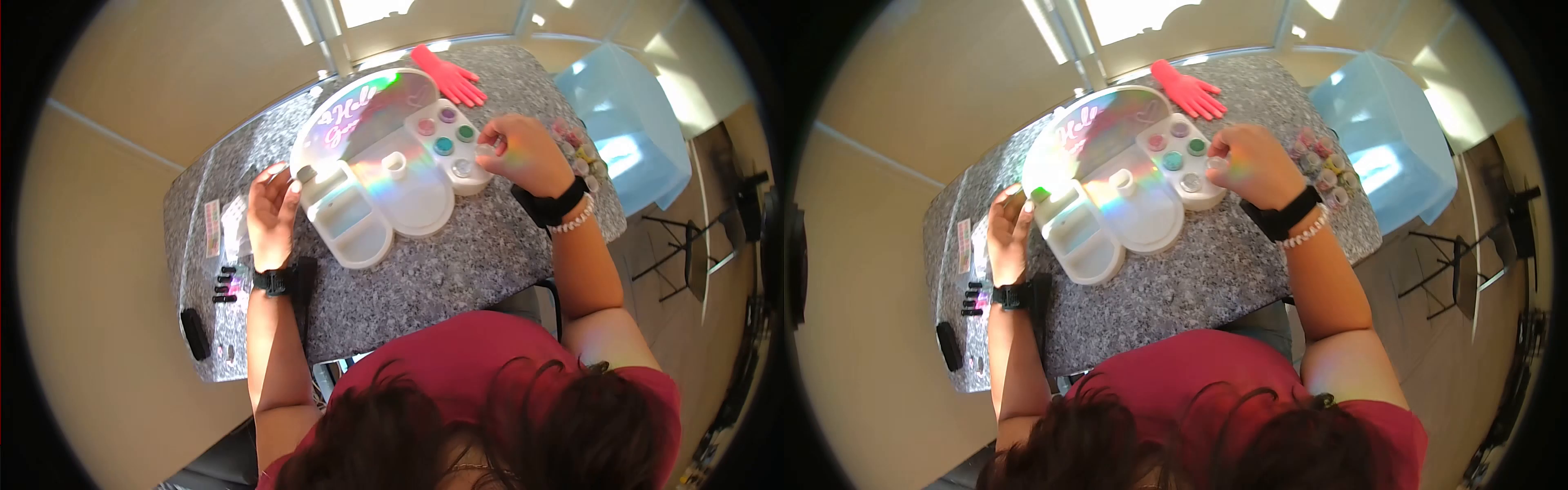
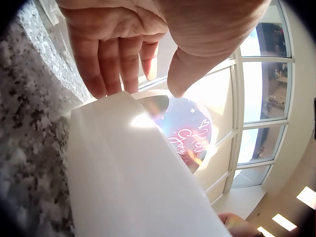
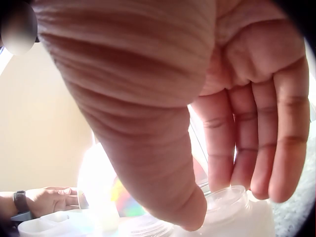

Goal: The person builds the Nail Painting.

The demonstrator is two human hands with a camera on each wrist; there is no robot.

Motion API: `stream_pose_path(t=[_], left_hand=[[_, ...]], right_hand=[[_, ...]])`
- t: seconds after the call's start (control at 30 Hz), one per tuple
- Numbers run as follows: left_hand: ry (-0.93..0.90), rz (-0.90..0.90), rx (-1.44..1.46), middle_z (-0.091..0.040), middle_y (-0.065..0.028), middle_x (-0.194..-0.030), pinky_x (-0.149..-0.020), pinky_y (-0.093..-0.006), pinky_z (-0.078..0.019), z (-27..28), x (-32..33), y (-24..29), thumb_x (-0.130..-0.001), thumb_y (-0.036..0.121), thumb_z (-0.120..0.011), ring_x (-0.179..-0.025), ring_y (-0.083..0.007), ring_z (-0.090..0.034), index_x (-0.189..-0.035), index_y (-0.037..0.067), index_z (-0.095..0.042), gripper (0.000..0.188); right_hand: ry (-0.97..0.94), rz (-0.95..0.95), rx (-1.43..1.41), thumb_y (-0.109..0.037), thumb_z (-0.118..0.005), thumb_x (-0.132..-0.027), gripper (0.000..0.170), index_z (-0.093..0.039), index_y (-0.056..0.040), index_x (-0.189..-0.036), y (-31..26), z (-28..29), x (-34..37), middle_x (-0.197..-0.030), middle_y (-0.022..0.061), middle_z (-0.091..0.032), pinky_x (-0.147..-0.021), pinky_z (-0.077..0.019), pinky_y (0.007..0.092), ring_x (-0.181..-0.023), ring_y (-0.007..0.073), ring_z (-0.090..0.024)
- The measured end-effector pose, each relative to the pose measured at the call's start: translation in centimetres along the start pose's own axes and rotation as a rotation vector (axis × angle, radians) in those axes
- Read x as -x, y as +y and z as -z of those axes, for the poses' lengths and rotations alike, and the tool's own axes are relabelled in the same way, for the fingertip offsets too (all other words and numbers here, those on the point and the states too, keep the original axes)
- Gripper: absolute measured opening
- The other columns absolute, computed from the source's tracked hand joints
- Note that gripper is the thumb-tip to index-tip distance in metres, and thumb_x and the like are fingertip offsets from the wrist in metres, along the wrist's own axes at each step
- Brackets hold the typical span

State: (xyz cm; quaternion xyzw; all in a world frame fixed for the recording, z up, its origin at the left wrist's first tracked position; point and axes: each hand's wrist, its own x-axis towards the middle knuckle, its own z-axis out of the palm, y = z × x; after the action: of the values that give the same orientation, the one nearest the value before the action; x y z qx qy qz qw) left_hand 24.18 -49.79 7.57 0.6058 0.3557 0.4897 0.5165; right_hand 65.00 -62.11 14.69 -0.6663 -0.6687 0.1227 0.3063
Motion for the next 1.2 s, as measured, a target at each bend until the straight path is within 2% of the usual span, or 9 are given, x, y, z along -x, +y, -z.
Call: stream_pose_path(t=[0.17, 0.27, 0.4, 0.6, 0.67, 0.73, 0.83, 1.07, 1.2], left_hand=[[0.048, -0.104, -0.025, -0.068, -0.021, -0.149, -0.118, -0.0438, -0.0521, -1.3, 0.0, 1.2, -0.112, 0.01, -0.068, -0.137, -0.0302, -0.066, -0.146, -0.001, -0.058, 0.037], [0.095, -0.096, -0.109, -0.074, -0.0133, -0.141, -0.115, -0.0354, -0.0535, -1.3, 0.6, 2.9, -0.11, 0.006, -0.071, -0.131, -0.02, -0.069, -0.14, 0.0, -0.065, 0.031], [0.197, -0.167, -0.139, -0.077, -0.0126, -0.136, -0.111, -0.0341, -0.0554, -0.4, 3.2, 6.1, -0.11, 0.007, -0.071, -0.126, -0.0184, -0.072, -0.132, -0.001, -0.072, 0.023], [0.633, -0.234, -0.709, -0.082, -0.0135, -0.124, -0.104, -0.0372, -0.062, 3.6, 10.4, 9.2, -0.104, 0.005, -0.077, -0.114, -0.0212, -0.079, -0.121, 0.001, -0.079, 0.018], [0.745, -0.205, -0.745, -0.083, -0.012, -0.12, -0.104, -0.0368, -0.062, 6.2, 11.9, 8.4, -0.103, 0.005, -0.078, -0.111, -0.0209, -0.08, -0.121, 0.0, -0.079, 0.019], [0.769, -0.15, -0.822, -0.082, -0.0139, -0.123, -0.104, -0.036, -0.0611, 8.2, 13.3, 8.1, -0.108, 0.008, -0.074, -0.114, -0.0206, -0.078, -0.124, -0.003, -0.077, 0.02], [0.785, -0.038, -0.848, -0.084, -0.0142, -0.109, -0.099, -0.0364, -0.063, 10.0, 14.3, 7.4, -0.103, 0.016, -0.08, -0.105, -0.0215, -0.081, -0.12, 0.006, -0.084, 0.02], [0.682, 0.13, -0.964, -0.084, -0.0117, -0.113, -0.097, -0.0322, -0.063, 10.0, 14.3, 7.0, -0.103, 0.009, -0.079, -0.106, -0.0175, -0.08, -0.124, 0.001, -0.082, 0.023], [0.688, 0.061, -1.016, -0.085, -0.0114, -0.107, -0.092, -0.0335, -0.0636, 10.6, 14.0, 5.9, -0.097, 0.013, -0.085, -0.099, -0.0205, -0.082, -0.117, 0.008, -0.085, 0.021]], right_hand=[[-0.042, -0.043, 0.072, -0.022, -0.091, -0.08, 0.031, -0.077, -0.0034, -0.1, -1.1, 0.9, 1.3, -0.096, 0.0121, -0.074, -0.081, -0.0569, 0.0429, -0.087, 0.0291, -0.072], [-0.061, -0.078, 0.131, -0.023, -0.091, -0.08, 0.031, -0.077, -0.0028, -0.1, -2.2, 0.5, 1.8, -0.094, 0.0105, -0.075, -0.078, -0.057, 0.0411, -0.083, 0.0259, -0.072], [-0.046, -0.135, 0.013, -0.022, -0.091, -0.081, 0.032, -0.078, -0.001, -0.1, -2.5, 0.0, 2.6, -0.092, 0.0104, -0.078, -0.072, -0.0565, 0.0382, -0.076, 0.0218, -0.07], [-0.035, -0.164, -0.153, -0.022, -0.09, -0.089, 0.033, -0.08, -0.0012, -0.113, -0.9, -1.2, 3.7, -0.096, 0.0041, -0.075, -0.07, -0.0538, 0.0312, -0.076, 0.0123, -0.065], [0.012, -0.217, -0.46, -0.021, -0.087, -0.097, 0.034, -0.078, -0.003, -0.124, 0.2, -1.3, 3.0, -0.1, -0.0003, -0.072, -0.071, -0.0515, 0.0262, -0.08, 0.0082, -0.063], [-0.005, -0.238, -0.569, -0.018, -0.079, -0.104, 0.03, -0.075, -0.003, -0.13, -0.2, -1.3, 2.8, -0.1, -0.0031, -0.069, -0.074, -0.0493, 0.0228, -0.085, 0.0058, -0.061], [0.268, -0.28, -1.109, -0.011, -0.071, -0.109, 0.021, -0.073, -0.0015, -0.127, 0.8, -2.3, 2.5, -0.101, -0.0014, -0.068, -0.081, -0.0492, 0.0221, -0.09, 0.0065, -0.06], [0.267, -0.153, -0.944, -0.003, -0.08, -0.102, 0.02, -0.073, -0.0046, -0.121, -1.1, -6.2, 3.9, -0.103, -0.0021, -0.067, -0.082, -0.0492, 0.0201, -0.09, 0.0048, -0.061], [0.297, -0.133, -0.978, 0.003, -0.085, -0.096, 0.026, -0.073, -0.0061, -0.118, -0.3, -7.1, 4.0, -0.113, 0.0002, -0.068, -0.086, -0.0507, 0.0216, -0.094, 0.0059, -0.062]])
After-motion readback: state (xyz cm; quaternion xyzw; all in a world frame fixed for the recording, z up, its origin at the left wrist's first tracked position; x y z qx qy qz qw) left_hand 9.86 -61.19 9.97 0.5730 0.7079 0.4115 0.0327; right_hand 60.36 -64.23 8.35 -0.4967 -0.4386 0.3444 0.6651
